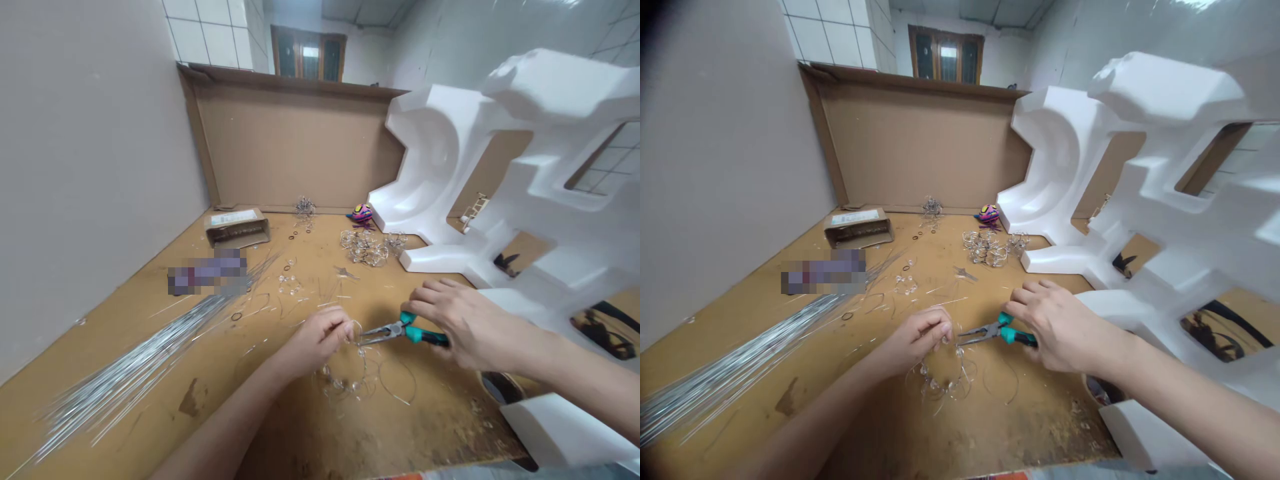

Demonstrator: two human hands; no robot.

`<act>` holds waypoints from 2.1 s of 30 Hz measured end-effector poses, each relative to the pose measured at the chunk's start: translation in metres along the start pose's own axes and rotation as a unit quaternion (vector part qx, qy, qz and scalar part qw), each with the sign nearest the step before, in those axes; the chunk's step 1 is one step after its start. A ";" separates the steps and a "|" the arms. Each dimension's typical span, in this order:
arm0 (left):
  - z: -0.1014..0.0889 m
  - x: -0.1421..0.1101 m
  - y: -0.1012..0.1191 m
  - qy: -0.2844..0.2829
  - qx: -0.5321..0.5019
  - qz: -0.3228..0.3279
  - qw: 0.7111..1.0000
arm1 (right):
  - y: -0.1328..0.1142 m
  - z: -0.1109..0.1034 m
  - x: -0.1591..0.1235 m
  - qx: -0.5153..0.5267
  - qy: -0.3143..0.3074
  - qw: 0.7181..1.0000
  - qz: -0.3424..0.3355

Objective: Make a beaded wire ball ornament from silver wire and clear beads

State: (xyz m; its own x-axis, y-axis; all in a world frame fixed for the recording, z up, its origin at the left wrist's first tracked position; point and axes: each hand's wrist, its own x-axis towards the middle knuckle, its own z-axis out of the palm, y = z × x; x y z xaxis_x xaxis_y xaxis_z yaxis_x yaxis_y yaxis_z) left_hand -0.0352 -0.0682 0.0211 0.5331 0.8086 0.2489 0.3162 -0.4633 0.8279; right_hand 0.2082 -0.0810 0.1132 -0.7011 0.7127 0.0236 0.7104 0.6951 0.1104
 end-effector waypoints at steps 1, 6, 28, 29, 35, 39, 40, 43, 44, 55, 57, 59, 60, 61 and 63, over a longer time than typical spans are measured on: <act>0.000 0.000 0.000 0.001 0.004 0.002 1.000 | -0.001 -0.001 -0.001 -0.006 0.005 1.000 -0.001; 0.001 0.000 -0.002 0.009 0.026 0.008 1.000 | 0.000 -0.005 -0.004 -0.035 0.014 0.999 0.008; 0.005 0.001 -0.004 -0.002 0.076 0.070 0.995 | -0.019 -0.002 -0.005 -0.130 0.025 0.991 -0.015; 0.005 0.001 -0.004 0.002 0.078 0.067 0.995 | -0.021 -0.002 -0.005 -0.137 0.033 0.990 -0.013; 0.007 0.001 -0.006 0.003 0.085 0.075 0.994 | -0.023 0.002 -0.006 -0.137 0.039 0.990 -0.018; 0.006 0.000 -0.004 0.005 0.082 0.090 0.993 | -0.022 -0.001 -0.006 -0.119 0.024 0.993 -0.010; 0.006 0.000 -0.004 0.004 0.080 0.093 0.992 | -0.023 -0.002 -0.005 -0.114 0.017 0.993 -0.006; 0.006 0.000 -0.002 -0.002 0.077 0.095 0.992 | -0.024 -0.007 -0.005 -0.102 -0.014 0.995 0.014; 0.006 0.000 -0.001 -0.004 0.076 0.095 0.993 | -0.024 -0.009 -0.005 -0.098 -0.025 0.995 0.021; 0.003 0.001 -0.002 0.019 0.024 0.066 0.997 | -0.022 -0.014 -0.007 -0.015 -0.047 0.997 0.067; 0.003 0.000 -0.002 0.012 0.010 0.064 0.998 | -0.021 -0.014 -0.007 -0.023 -0.037 0.997 0.060; 0.002 0.000 -0.001 0.004 0.002 0.072 0.997 | -0.021 -0.015 -0.007 -0.044 -0.025 0.997 0.050; 0.001 0.001 -0.001 0.000 0.000 0.077 0.997 | -0.020 -0.015 -0.007 -0.054 -0.019 0.998 0.041; 0.000 0.001 0.000 -0.003 -0.002 0.082 0.997 | -0.020 -0.015 -0.006 -0.061 -0.013 0.998 0.031; -0.001 0.001 0.001 -0.014 -0.007 0.096 0.995 | -0.018 -0.014 -0.006 -0.073 0.000 0.997 0.014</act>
State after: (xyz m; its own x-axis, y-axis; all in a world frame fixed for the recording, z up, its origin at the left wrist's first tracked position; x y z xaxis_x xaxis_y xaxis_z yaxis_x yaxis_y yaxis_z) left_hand -0.0354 -0.0675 0.0226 0.6035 0.6959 0.3892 0.1967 -0.6030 0.7731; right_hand 0.1983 -0.0992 0.1253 -0.6806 0.7321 0.0288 0.7133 0.6532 0.2540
